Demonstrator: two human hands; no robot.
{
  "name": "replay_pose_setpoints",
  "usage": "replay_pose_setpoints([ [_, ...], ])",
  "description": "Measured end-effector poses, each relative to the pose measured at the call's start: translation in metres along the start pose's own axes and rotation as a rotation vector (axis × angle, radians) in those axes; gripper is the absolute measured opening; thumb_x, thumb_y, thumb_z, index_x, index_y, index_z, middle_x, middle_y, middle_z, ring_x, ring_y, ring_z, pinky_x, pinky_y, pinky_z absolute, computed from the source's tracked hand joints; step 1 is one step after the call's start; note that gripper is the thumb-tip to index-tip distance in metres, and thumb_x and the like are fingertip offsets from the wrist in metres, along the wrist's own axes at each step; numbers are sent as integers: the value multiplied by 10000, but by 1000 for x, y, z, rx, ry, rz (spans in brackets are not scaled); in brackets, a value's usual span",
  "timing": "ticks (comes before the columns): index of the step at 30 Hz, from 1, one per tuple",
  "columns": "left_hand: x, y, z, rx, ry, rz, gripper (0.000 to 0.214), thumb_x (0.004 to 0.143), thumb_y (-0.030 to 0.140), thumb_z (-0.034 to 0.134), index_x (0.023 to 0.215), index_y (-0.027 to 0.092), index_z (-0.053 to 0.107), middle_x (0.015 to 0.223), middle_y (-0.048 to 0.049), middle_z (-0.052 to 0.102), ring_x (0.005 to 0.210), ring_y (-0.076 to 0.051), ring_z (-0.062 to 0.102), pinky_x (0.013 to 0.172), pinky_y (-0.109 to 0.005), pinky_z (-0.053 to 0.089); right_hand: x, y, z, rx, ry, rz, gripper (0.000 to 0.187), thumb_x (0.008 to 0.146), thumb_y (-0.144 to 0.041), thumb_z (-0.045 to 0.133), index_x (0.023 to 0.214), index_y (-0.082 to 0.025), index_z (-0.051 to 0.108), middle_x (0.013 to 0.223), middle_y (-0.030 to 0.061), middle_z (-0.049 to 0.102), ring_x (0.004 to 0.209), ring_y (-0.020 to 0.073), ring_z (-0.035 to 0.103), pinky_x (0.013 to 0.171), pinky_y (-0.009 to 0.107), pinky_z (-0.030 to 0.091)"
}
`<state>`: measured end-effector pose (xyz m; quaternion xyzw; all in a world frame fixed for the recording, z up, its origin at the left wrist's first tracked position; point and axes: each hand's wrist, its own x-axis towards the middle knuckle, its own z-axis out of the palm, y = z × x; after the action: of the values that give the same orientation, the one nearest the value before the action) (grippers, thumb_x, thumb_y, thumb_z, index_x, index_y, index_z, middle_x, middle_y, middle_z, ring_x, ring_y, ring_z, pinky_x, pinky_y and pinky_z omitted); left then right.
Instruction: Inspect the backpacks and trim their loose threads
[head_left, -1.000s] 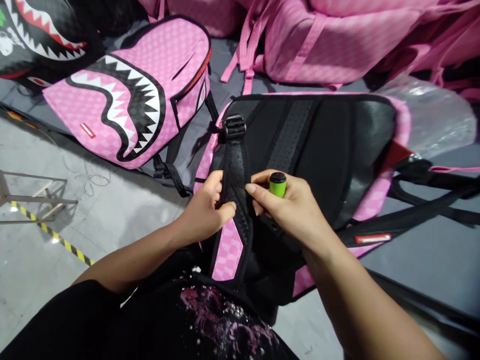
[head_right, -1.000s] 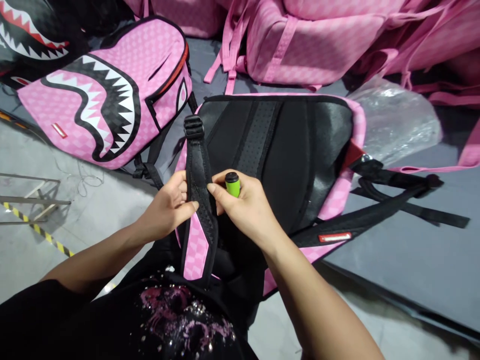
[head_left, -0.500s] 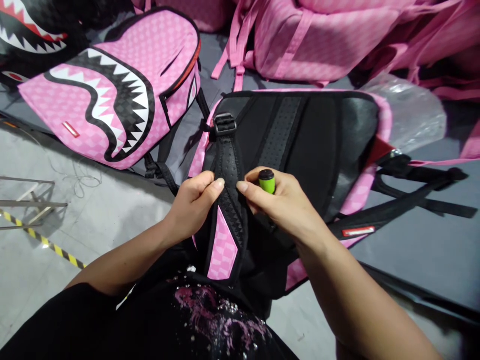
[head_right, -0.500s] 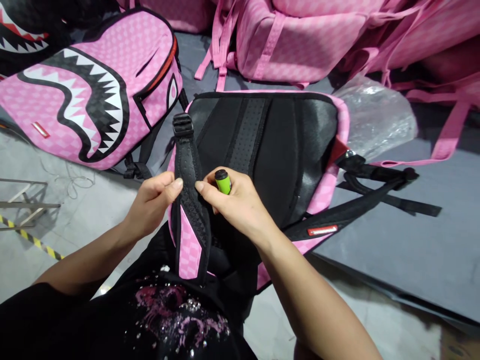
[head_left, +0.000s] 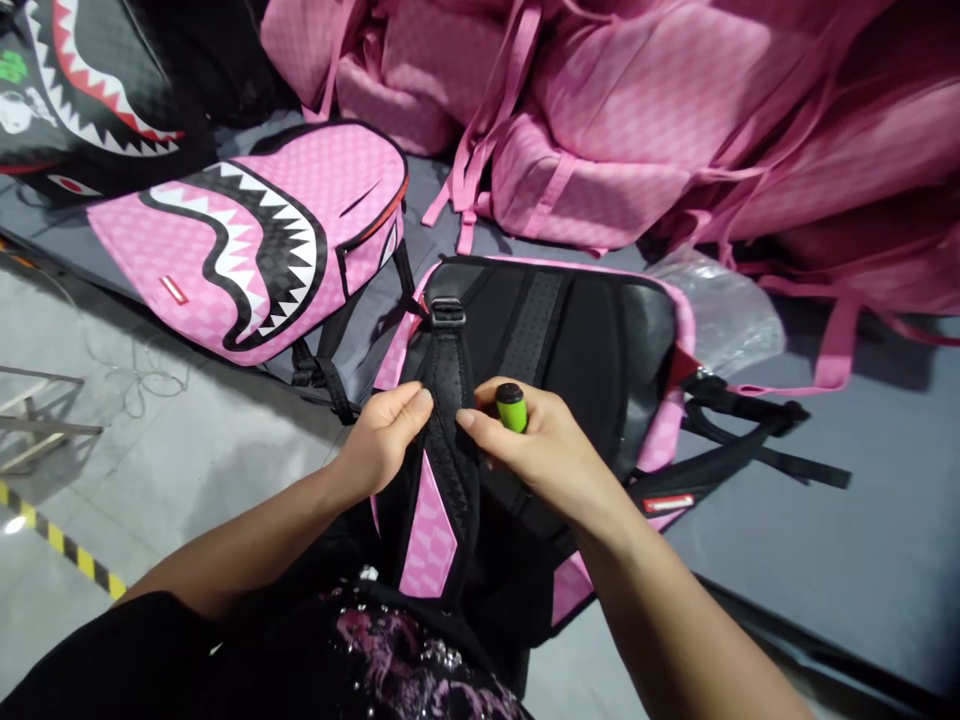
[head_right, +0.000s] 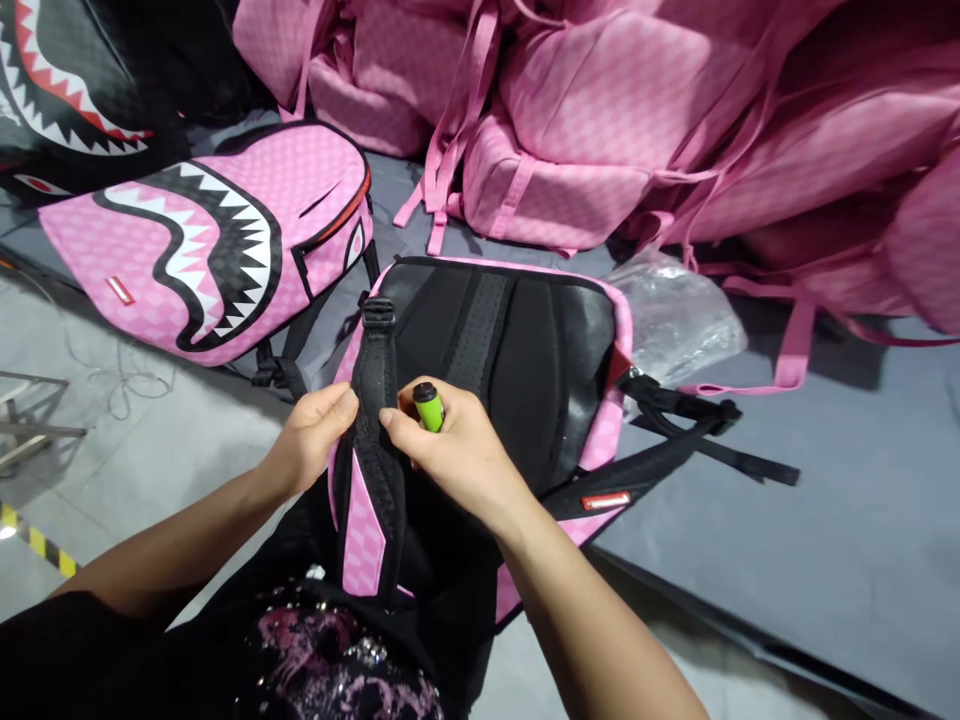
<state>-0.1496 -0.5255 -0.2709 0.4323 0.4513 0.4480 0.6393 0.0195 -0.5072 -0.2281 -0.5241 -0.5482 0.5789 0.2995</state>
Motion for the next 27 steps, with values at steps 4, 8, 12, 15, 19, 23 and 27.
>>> replay_pose_setpoints([
  [4, -1, 1, -1, 134, 17, 62, 526, 868, 670, 597, 698, 182, 498, 649, 25, 449, 634, -110, 417, 581, -244, 374, 8, -6, -2, -51, -51, 6, 480, 677, -444, 784, 625, -228, 359, 537, -102, 325, 473, 56, 322, 431, 210, 258],
  [8, 0, -6, -2, 206, 51, 96, 520, 875, 674, 582, 711, 185, 515, 638, 27, 447, 627, -111, 413, 570, -244, 357, 12, -5, -3, -40, -202, 72, 363, 701, -386, 753, 736, -223, 430, 573, -107, 399, 486, 65, 379, 440, 206, 283],
  [12, 2, -10, -3, 188, 53, 87, 512, 869, 671, 596, 716, 186, 529, 620, 32, 436, 617, -111, 405, 567, -244, 351, 7, -1, -6, -56, -273, 93, 297, 720, -284, 701, 756, -226, 412, 591, -113, 399, 489, 57, 368, 448, 204, 266],
  [15, 6, -10, -3, 138, 20, 78, 497, 863, 660, 616, 733, 185, 555, 632, 24, 477, 634, -121, 442, 588, -251, 379, 3, -1, -7, -65, -214, 60, 302, 734, -273, 684, 731, -230, 385, 586, -114, 368, 487, 55, 349, 453, 209, 246],
  [19, 9, -9, -4, 110, 2, 82, 476, 854, 639, 649, 765, 174, 597, 697, 2, 568, 674, -129, 509, 634, -255, 436, 5, -3, 0, -112, 2, -73, 321, 738, -304, 695, 680, -224, 390, 582, -100, 332, 529, 67, 310, 482, 228, 216],
  [23, 8, -12, -3, 5, -57, 65, 434, 864, 602, 667, 850, 169, 644, 777, -6, 638, 715, -121, 570, 710, -249, 489, 13, -3, 9, -65, 131, -188, 381, 748, -365, 725, 640, -216, 392, 601, -82, 339, 564, 74, 317, 504, 233, 244],
  [27, 8, -13, -4, -135, -67, 10, 429, 846, 599, 694, 938, 182, 663, 693, 25, 609, 592, -87, 519, 627, -223, 475, 8, 1, 6, 107, 11, -112, 304, 760, -430, 751, 798, -198, 556, 616, -75, 469, 507, 83, 432, 471, 225, 326],
])
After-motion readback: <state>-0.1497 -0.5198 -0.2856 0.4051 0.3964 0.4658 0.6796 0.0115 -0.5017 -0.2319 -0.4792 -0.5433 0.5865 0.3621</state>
